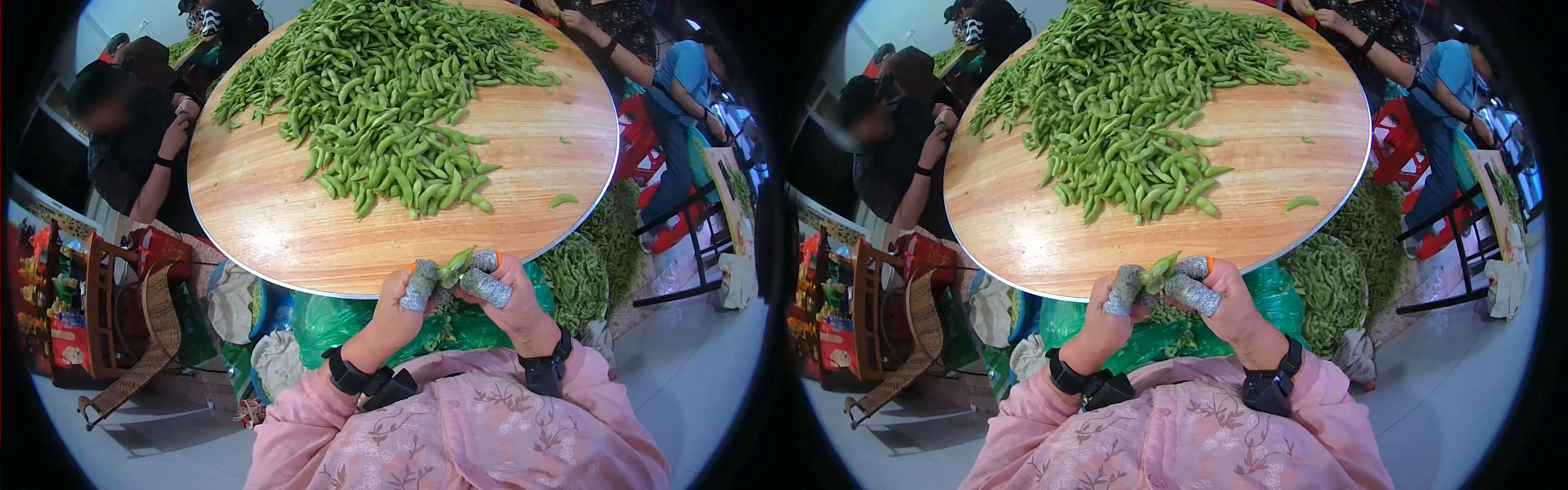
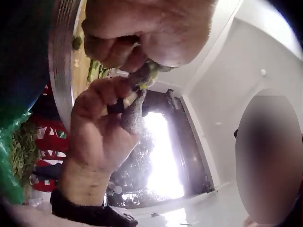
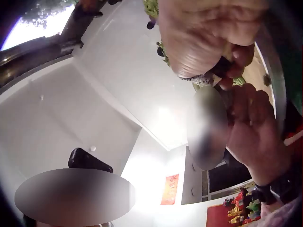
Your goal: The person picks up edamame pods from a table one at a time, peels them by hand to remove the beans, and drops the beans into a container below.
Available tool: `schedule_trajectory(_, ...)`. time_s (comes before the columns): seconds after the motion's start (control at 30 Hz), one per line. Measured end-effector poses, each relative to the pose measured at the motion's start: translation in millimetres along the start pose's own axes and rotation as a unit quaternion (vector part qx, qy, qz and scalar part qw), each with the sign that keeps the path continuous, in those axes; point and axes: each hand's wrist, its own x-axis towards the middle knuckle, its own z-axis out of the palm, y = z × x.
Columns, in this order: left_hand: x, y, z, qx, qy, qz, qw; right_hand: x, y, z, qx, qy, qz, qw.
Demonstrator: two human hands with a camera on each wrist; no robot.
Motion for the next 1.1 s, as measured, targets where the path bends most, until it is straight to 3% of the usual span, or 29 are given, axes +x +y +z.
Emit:
schedule_trajectory(0.03,0.8,-0.3,-2.0,-0.112,-0.020,-0.121,0.986,0.1,-1.8,-0.5,-0.004,0.001,0.008,1.000)
schedule_trajectory(0.07,2.6,0.3,-2.6,-0.112,-0.021,-0.121,0.986,0.4,-4.2,-0.4,-0.008,0.002,0.015,1.000)
schedule_trajectory(0.13,6.1,1.2,-3.5,0.015,-0.068,-0.010,0.997,-0.3,-13.0,4.5,-0.034,0.005,0.016,0.999)
schedule_trajectory(0.17,6.4,2.3,-1.7,0.014,-0.069,-0.010,0.997,-0.5,-15.9,5.9,-0.061,0.008,0.018,0.998)
schedule_trajectory(0.23,6.5,7.4,4.3,0.136,-0.030,0.043,0.989,-0.2,-17.6,4.5,-0.103,-0.001,0.015,0.995)
schedule_trajectory(0.27,8.1,10.5,2.6,0.135,-0.030,0.044,0.989,-0.1,-18.3,4.0,-0.146,-0.012,0.011,0.989)
schedule_trajectory(0.33,12.6,18.3,-5.0,0.255,-0.058,0.078,0.962,-1.6,-21.2,3.1,-0.186,-0.016,0.002,0.982)
schedule_trajectory(0.47,9.6,27.4,-8.4,0.342,-0.069,0.062,0.935,-4.1,-23.2,6.5,-0.287,0.004,-0.037,0.957)
schedule_trajectory(0.53,5.5,21.7,-4.7,0.162,-0.044,-0.053,0.984,-4.5,-26.6,9.8,-0.324,0.007,-0.043,0.945)
schedule_trajectory(0.8,11.6,19.4,3.1,0.131,-0.050,-0.030,0.990,-4.1,-24.8,14.5,-0.412,0.000,-0.070,0.909)
schedule_trajectory(0.9,13.9,11.4,6.3,0.081,-0.043,-0.039,0.995,-4.2,-23.5,15.9,-0.451,0.017,-0.126,0.884)
schedule_trajectory(1.0,11.1,18.1,5.4,0.011,-0.018,-0.060,0.998,-4.4,-24.9,10.0,-0.388,0.053,-0.069,0.918)
schedule_trajectory(1.07,8.1,17.5,3.9,-0.011,-0.003,-0.071,0.997,-1.7,-22.7,-1.7,-0.241,0.064,-0.030,0.968)
schedule_trajectory(1.1,5.7,11.2,2.8,0.002,-0.021,-0.055,0.998,-2.3,-25.3,-2.4,-0.240,0.065,-0.031,0.968)
